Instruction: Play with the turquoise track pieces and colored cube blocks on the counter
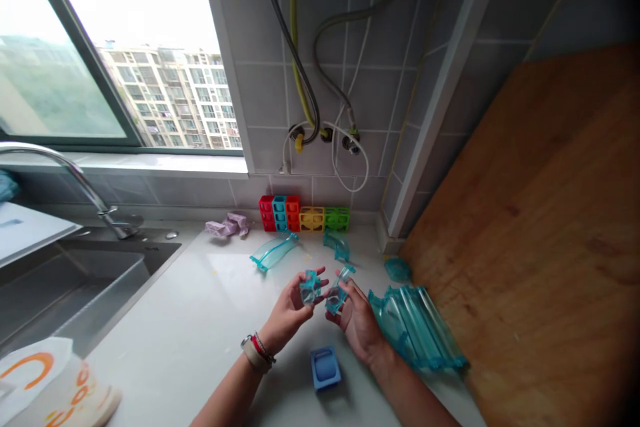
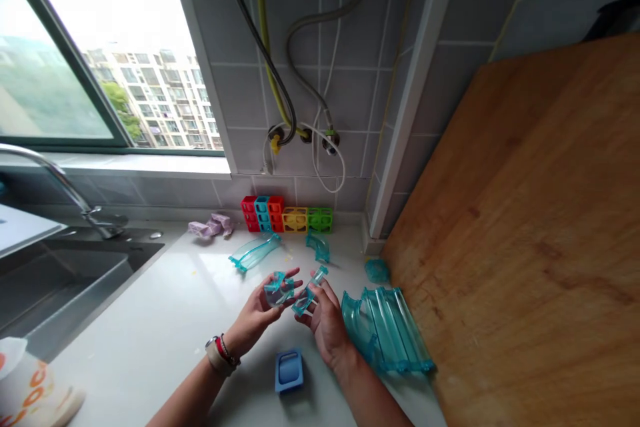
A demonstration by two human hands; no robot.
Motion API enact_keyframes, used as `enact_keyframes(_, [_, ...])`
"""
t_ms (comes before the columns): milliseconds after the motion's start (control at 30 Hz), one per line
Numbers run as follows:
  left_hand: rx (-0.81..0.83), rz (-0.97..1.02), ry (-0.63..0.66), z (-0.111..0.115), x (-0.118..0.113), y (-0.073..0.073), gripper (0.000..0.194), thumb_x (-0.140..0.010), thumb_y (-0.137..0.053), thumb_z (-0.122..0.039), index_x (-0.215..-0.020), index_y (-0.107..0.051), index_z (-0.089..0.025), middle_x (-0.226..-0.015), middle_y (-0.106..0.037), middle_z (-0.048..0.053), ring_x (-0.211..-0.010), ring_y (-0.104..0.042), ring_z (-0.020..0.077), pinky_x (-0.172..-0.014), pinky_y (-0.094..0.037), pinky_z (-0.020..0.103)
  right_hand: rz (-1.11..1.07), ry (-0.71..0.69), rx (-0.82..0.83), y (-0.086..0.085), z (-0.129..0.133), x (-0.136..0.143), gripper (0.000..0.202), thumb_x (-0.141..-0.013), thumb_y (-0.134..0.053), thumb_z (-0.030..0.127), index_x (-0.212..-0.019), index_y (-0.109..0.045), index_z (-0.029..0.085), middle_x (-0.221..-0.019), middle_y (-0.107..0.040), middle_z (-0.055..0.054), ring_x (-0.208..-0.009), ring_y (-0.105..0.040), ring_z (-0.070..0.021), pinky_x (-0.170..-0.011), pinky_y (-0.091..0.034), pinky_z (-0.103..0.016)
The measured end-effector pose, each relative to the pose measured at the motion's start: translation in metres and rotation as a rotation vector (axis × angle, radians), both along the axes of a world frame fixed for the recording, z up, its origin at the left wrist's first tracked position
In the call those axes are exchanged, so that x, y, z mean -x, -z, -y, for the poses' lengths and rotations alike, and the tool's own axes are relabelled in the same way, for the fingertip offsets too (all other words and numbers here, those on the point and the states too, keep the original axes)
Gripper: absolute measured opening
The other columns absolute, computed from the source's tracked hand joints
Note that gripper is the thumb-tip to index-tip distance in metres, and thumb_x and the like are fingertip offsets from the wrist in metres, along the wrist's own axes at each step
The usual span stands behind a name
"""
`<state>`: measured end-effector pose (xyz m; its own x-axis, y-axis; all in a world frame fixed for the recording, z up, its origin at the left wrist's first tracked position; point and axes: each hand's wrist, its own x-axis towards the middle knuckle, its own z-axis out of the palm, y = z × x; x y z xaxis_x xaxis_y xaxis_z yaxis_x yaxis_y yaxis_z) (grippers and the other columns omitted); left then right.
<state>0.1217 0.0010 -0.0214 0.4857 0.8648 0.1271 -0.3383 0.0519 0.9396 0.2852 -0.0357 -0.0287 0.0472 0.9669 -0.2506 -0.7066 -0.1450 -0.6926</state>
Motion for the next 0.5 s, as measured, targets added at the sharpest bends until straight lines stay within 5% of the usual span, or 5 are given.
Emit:
enact_keyframes(333, [-0.277, -0.354, -0.396, -0.007, 0.002, 0.019, 0.028, -0.075, -0.063, -0.007, -0.098, -0.06, -0.023, -0.137, -0.061, 0.012, -0.131, -0.054, 0.0288, -0.104, -0.049, 0.041, 0.034, -0.091, 0.054, 0.0, 0.007, 0.001, 0.055, -0.083, -0.074, 0.053, -0.127, -0.064, 0.021, -0.08, -0.073, -0.003, -0.063, -0.066, -0.0177, -0.06, -0.051, -0.028])
enact_keyframes(500, [-0.394, -0.427, -0.418, -0.005, 0.004, 0.016, 0.036, -0.07, -0.057, 0.0, -0.096, -0.062, -0.024, -0.131, -0.061, 0.011, -0.125, -0.056, 0.0284, -0.101, -0.049, 0.041, 0.14, -0.209, 0.091, -0.005, 0.01, 0.002, 0.046, -0.088, -0.066, 0.058, -0.11, -0.07, 0.017, -0.067, -0.068, -0.002, -0.053, -0.059, -0.0144, -0.055, -0.046, -0.025])
